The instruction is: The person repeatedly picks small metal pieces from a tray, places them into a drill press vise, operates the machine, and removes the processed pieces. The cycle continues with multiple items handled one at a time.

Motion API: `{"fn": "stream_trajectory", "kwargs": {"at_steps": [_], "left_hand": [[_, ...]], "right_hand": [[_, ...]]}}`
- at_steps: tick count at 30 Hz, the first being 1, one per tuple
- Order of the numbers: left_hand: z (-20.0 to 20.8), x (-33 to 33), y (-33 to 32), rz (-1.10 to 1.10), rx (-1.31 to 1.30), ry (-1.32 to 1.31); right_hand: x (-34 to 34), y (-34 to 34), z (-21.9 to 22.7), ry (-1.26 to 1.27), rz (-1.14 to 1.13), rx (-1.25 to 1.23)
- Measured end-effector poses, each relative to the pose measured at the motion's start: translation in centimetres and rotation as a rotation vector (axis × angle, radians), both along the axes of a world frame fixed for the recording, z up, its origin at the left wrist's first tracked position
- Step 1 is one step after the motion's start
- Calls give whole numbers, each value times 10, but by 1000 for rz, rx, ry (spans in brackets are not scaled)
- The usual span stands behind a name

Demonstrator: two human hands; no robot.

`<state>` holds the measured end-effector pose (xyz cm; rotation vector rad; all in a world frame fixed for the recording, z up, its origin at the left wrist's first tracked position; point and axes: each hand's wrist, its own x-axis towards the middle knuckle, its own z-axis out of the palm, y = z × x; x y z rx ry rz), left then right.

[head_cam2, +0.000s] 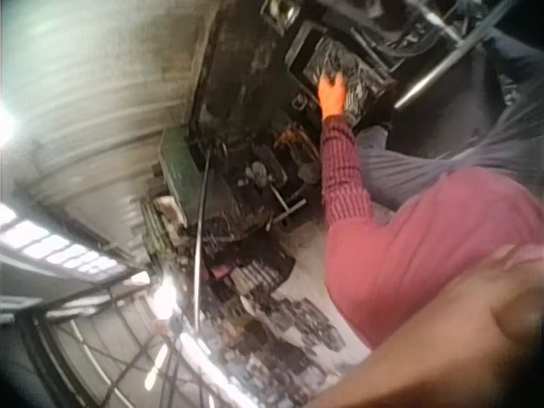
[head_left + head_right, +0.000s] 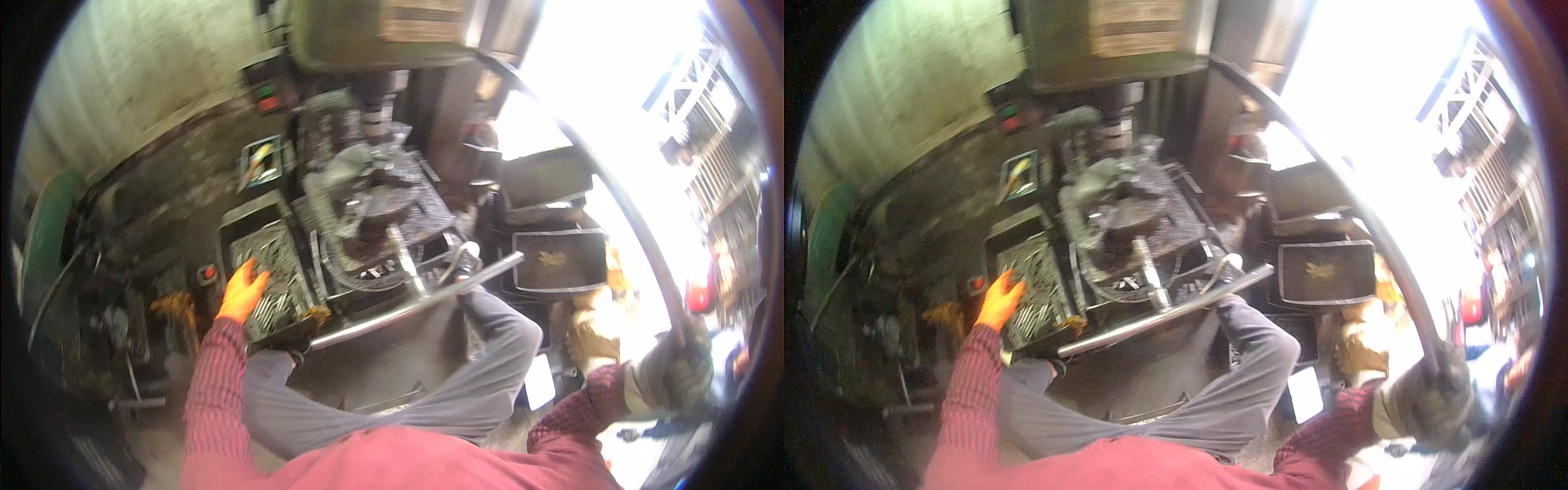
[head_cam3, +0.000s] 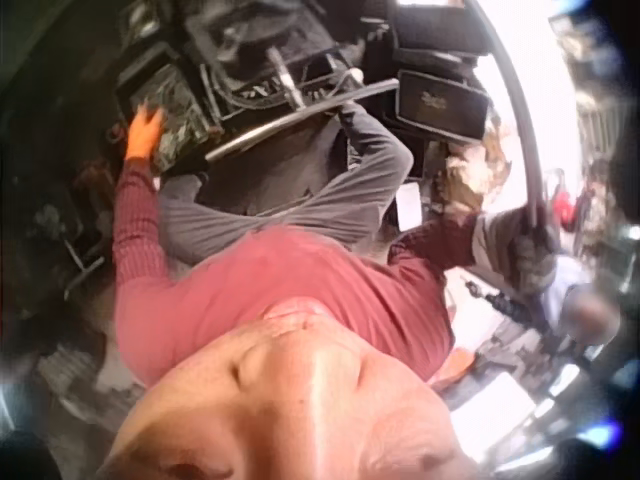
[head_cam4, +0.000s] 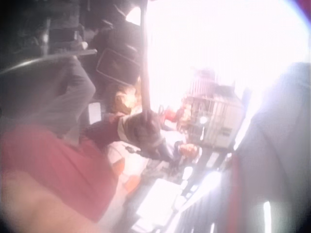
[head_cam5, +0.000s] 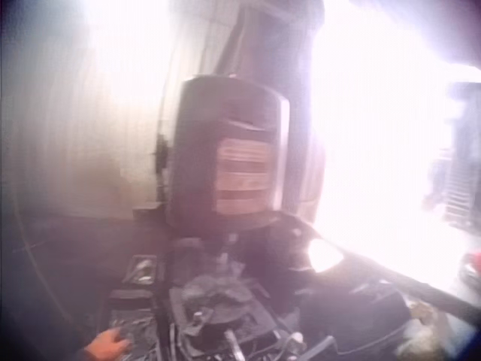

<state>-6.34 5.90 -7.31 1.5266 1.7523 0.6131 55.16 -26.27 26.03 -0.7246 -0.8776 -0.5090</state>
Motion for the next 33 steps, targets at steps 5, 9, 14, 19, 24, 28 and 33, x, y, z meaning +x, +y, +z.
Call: {"fn": "stream_trajectory", "kwargs": {"at_steps": [5, 9, 14, 19, 24, 28, 33], "left_hand": [[-14, -7, 3, -24, 91, -69], [-17, -12, 3, -36, 83, -28], [-18, -11, 2, -29, 77, -16], [-15, -9, 0, -12, 66, 1], [-5, -5, -5, -2, 37, 123], [3, 0, -7, 10, 5, 164], [8, 6, -8, 25, -34, 130]], "right_hand": [[-10, 15, -11, -9, 896, 349], [-5, 12, -13, -95, 961, 289], [11, -4, -28, -81, 1028, 239], [20, -17, -46, 29, 1464, 372], [25, -29, -54, 877, 3607, 1110], [28, -31, -61, 1023, 3701, 1169], [26, -28, -67, 1162, 3815, 1011]]}}
